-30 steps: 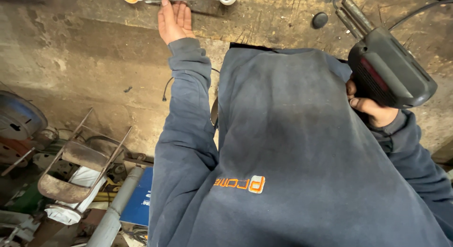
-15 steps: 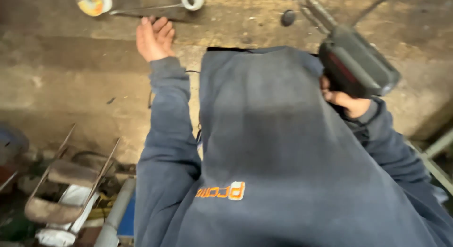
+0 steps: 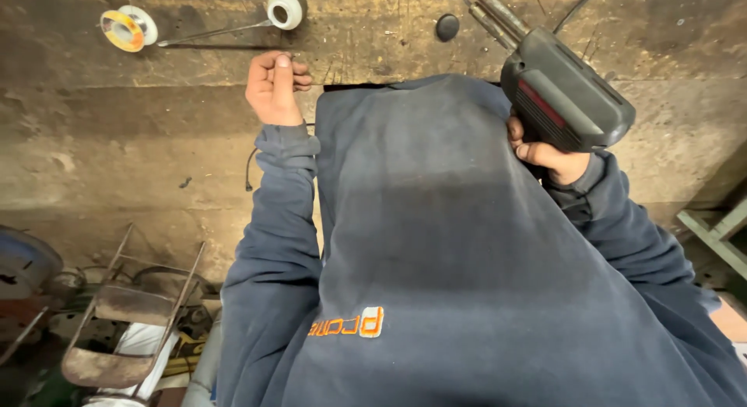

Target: Soldering a wire using a soldering iron and solder wire at a workbench.

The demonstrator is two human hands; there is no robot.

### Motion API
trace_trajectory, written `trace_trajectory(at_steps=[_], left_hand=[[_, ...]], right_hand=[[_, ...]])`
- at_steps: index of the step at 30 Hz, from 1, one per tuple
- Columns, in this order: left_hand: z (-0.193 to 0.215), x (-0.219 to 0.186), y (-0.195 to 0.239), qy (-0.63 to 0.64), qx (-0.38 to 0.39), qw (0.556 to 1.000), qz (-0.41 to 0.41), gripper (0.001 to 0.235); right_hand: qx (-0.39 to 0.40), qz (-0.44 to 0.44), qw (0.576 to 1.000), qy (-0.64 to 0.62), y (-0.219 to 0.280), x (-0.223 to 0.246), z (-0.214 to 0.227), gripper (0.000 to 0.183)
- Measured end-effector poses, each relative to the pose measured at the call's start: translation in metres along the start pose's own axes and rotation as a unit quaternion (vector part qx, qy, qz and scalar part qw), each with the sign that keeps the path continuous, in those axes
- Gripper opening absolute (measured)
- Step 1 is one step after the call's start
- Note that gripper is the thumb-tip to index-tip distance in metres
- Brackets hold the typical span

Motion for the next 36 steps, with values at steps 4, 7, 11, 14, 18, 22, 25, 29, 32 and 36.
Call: trace_trajectory(at_steps=[4, 7, 11, 14, 18, 22, 25, 29, 32, 36], left_hand=[[0.005, 0.000, -0.002, -0.008, 0.006, 1.000, 0.001, 0.018], [0.003, 0.000, -0.002, -0.014, 0.007, 1.000, 0.000, 0.019], [-0.001, 0.004, 0.001, -0.028, 0.013, 1.000, -0.002, 0.018], [-0.007, 0.013, 0.002, -0.019, 0.033, 0.999, -0.016, 0.018], [-0.007, -0.006, 0.011, -0.015, 0.036, 0.999, -0.018, 0.015], [0.051, -0.097, 0.003, -0.284, -0.105, 0.908, -0.289, 0.007], [0.126, -0.129, -0.040, -0.208, -0.161, 0.919, -0.294, 0.018], [0.154, -0.158, -0.076, -0.351, -0.107, 0.871, -0.327, 0.042], [0.152, -0.148, -0.093, -0.526, -0.002, 0.782, -0.334, 0.051], [0.160, -0.117, -0.122, -0.609, 0.040, 0.747, -0.265, 0.044]], right_hand=[[0.001, 0.023, 1.000, -0.004, 0.001, -0.004, 0.005, 0.037], [0.016, 0.037, 0.999, -0.012, 0.001, -0.005, 0.003, 0.037], [0.012, 0.046, 0.998, -0.029, 0.002, -0.004, 0.000, 0.042], [-0.004, 0.048, 0.998, -0.028, 0.003, 0.000, -0.004, 0.036], [-0.028, 0.042, 0.998, -0.025, 0.007, -0.002, 0.003, 0.043], [0.009, 0.056, 0.998, 0.014, 0.010, -0.007, 0.004, 0.033], [-0.014, 0.048, 0.999, -0.008, 0.012, -0.003, -0.001, 0.041], [-0.019, 0.056, 0.998, -0.010, 0.009, 0.003, -0.002, 0.057], [-0.010, 0.064, 0.998, -0.010, 0.012, -0.006, 0.003, 0.059], [-0.016, 0.060, 0.998, 0.013, 0.013, -0.016, 0.011, 0.042]])
Point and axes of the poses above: each hand's wrist, its own y-axis away from the middle knuckle, its own z-axis out of the back of the hand, x = y × z, the point moved 5 cm from there along -y, towards the middle knuckle, and after that the axes turned 6 degrees about -y, right-handed, at the moved point
